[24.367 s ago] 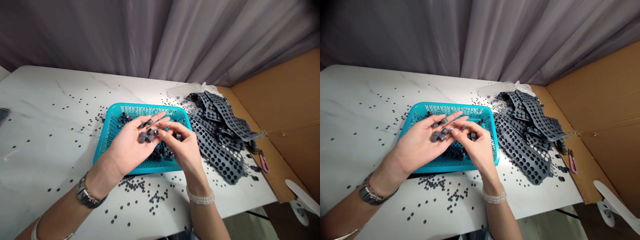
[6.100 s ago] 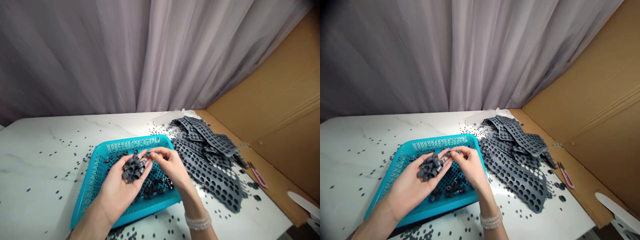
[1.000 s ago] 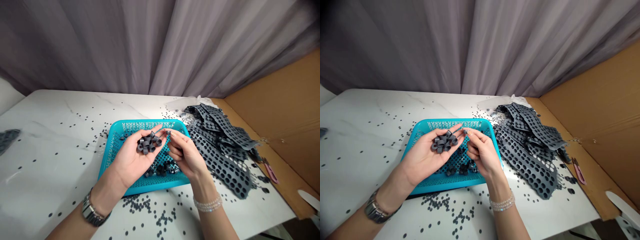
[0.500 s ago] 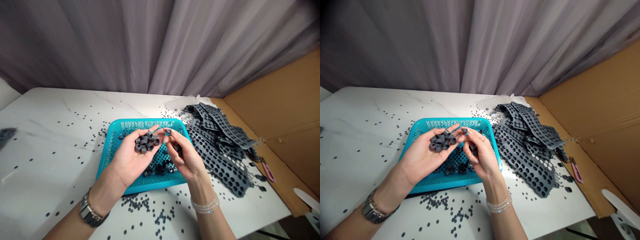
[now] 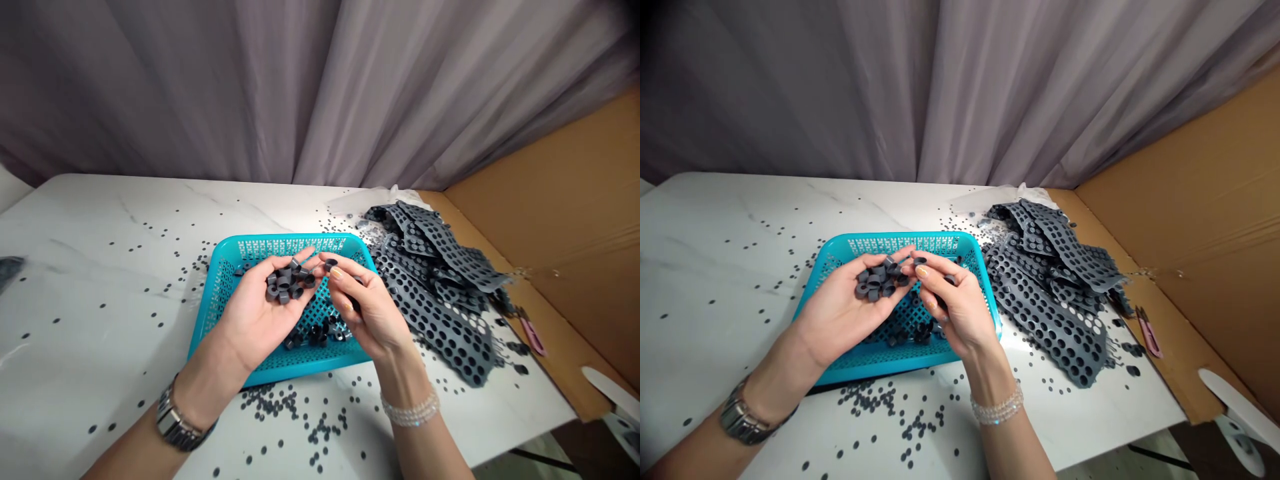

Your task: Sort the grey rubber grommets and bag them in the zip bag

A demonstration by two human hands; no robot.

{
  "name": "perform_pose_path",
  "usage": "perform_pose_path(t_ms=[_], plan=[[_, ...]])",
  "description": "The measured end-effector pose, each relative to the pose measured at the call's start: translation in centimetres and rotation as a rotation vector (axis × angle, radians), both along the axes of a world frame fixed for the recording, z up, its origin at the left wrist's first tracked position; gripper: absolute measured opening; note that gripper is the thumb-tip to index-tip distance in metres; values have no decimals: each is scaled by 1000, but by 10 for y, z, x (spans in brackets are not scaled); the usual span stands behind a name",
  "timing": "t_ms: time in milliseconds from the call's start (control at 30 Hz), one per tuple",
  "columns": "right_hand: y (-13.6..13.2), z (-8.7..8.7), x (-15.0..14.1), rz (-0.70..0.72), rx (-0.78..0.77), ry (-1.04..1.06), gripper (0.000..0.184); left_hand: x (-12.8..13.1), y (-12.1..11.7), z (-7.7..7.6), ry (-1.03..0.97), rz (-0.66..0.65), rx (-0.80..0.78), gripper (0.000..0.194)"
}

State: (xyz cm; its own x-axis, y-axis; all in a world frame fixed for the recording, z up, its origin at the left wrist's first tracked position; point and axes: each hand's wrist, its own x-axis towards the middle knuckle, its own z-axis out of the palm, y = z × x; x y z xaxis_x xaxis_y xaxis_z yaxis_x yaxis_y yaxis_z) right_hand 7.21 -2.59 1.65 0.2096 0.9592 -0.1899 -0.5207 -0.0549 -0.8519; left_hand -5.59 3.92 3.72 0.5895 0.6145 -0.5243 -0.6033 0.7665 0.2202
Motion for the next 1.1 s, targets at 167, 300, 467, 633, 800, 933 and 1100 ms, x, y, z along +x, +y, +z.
perform_pose_path(t_ms=[167, 300, 467, 633, 800, 933, 1100], plan=[[1, -2, 0, -12, -14, 4, 21, 1, 0, 2, 6, 2, -11, 41], [2, -2, -2, -2, -13, 16, 20, 0, -1, 2, 2, 7, -10, 43], [2, -1, 12, -41, -14, -13, 22, 0, -1, 1, 6, 30, -19, 49], [-5, -21, 66, -432, -66, -332, 25, -1, -1, 1, -35, 42, -34, 57], [-16, -32, 100, -549, -152, -608, 32, -3, -2, -1, -49, 32, -40, 57], [-14, -16, 75, -468, -90, -540, 43, -2, -2, -1, -32, 16, -33, 55], [-7, 3, 17, -89, -56, -797, 31, -1, -2, 1, 37, 0, 30, 50]])
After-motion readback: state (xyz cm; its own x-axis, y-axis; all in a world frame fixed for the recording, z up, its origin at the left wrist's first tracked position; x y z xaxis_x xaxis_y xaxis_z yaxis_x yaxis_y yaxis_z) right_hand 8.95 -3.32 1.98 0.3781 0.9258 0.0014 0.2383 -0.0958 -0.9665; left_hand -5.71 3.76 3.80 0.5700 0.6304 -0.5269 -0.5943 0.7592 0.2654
